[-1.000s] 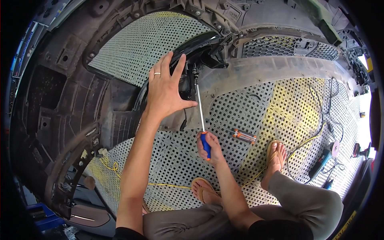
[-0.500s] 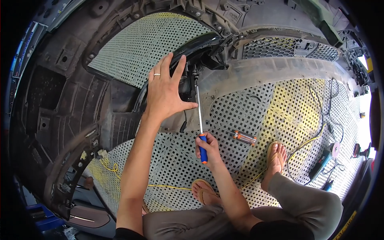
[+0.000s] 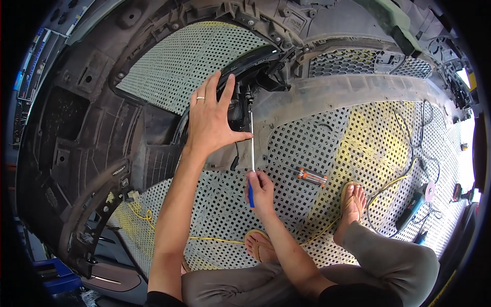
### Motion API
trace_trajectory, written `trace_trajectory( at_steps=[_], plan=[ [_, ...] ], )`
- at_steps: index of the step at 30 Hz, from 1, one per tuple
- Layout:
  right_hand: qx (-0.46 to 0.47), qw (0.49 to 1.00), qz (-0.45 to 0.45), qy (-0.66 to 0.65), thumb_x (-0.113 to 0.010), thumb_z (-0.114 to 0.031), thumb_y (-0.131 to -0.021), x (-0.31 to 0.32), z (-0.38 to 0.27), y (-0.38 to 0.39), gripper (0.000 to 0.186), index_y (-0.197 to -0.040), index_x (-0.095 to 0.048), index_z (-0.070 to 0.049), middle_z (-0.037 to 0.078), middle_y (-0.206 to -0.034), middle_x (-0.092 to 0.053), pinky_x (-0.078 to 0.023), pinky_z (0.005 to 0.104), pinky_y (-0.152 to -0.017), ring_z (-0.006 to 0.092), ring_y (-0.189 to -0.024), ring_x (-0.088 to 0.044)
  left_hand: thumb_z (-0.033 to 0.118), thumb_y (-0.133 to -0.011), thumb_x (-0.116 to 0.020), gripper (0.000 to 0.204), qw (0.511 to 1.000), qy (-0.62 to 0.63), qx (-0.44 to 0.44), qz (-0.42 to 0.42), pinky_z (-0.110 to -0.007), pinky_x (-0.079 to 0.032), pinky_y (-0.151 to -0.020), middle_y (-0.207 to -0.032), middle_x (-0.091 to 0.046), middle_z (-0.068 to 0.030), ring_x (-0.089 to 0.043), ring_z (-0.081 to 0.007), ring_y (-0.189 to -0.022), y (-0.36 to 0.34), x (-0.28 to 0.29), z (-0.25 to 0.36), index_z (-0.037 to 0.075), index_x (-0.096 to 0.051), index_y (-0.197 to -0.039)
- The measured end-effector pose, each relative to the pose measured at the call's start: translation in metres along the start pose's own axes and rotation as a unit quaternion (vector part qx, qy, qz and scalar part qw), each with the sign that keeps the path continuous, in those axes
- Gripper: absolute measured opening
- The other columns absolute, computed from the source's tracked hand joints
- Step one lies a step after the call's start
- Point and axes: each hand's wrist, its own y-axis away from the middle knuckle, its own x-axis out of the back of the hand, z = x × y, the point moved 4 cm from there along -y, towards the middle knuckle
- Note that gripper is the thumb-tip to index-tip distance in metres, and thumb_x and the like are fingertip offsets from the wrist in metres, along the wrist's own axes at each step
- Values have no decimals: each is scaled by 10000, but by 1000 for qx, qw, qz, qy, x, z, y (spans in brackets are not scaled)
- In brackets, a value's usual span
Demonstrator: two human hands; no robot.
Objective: Replacing and screwing components onto a car bumper.
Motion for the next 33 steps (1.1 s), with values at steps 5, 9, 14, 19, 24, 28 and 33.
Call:
trace_trajectory(
  at_steps=[5,9,14,19,24,28,33],
  plan=[
    [16,1000,-21,7,-668,-232,-994,-3,6,-7,219,-945,-582,-36,7,-605,-520,-395,254,-387,94,-464,-498,524,-462,-953,1367,1000,-1,1,1,-551,-303,-1143,-1544,-327,-238,-342,-420,-1413,0,0,0,97,-278,-1570],
    [-7,994,-74,-82,-628,-223,-1013,-3,12,-14,203,-953,-583,-34,23,-685,-537,-392,251,-382,92,-467,-484,565,-440,-943,1398,1000,1,3,5,-554,-298,-1138,-1562,-325,-209,-358,-409,-1414,-1,0,0,116,-279,-1585],
    [-86,943,-196,-253,-560,-271,-1042,7,22,-23,245,-1025,-577,-27,31,-746,-506,-370,241,-368,90,-462,-436,554,-434,-947,1397,1000,1,9,-1,-549,-298,-1140,-1560,-326,-210,-355,-409,-1415,0,0,-1,114,-284,-1582],
    [-154,878,-290,-349,-523,-307,-1053,23,10,-27,310,-1080,-565,-1,44,-738,-495,-354,239,-356,90,-435,-401,529,-432,-955,1380,1000,3,11,-12,-557,-289,-1147,-1568,-308,-218,-325,-420,-1430,1,-2,-3,151,-297,-1585],
    [-76,965,-228,-107,-489,-392,-1066,22,-16,-33,392,-967,-574,-23,37,-665,-520,-435,267,-420,127,-465,-514,518,-440,-954,1358,1000,12,8,-8,-564,-271,-1160,-1586,-278,-224,-301,-424,-1446,2,0,-2,177,-310,-1585],
    [-24,988,-152,-17,-412,-396,-1098,2,-13,-44,419,-952,-558,-31,26,-648,-489,-425,268,-436,123,-459,-494,506,-437,-953,1341,1000,0,11,-26,-565,-267,-1165,-1591,-273,-227,-290,-425,-1455,0,0,-1,203,-326,-1583],
    [65,989,-59,120,-376,-325,-1112,-13,9,-60,403,-888,-541,-33,5,-626,-467,-398,265,-435,98,-464,-458,485,-437,-954,1316,999,7,20,-25,-565,-263,-1169,-1589,-277,-224,-292,-425,-1454,0,2,0,208,-351,-1573]
  ],
)
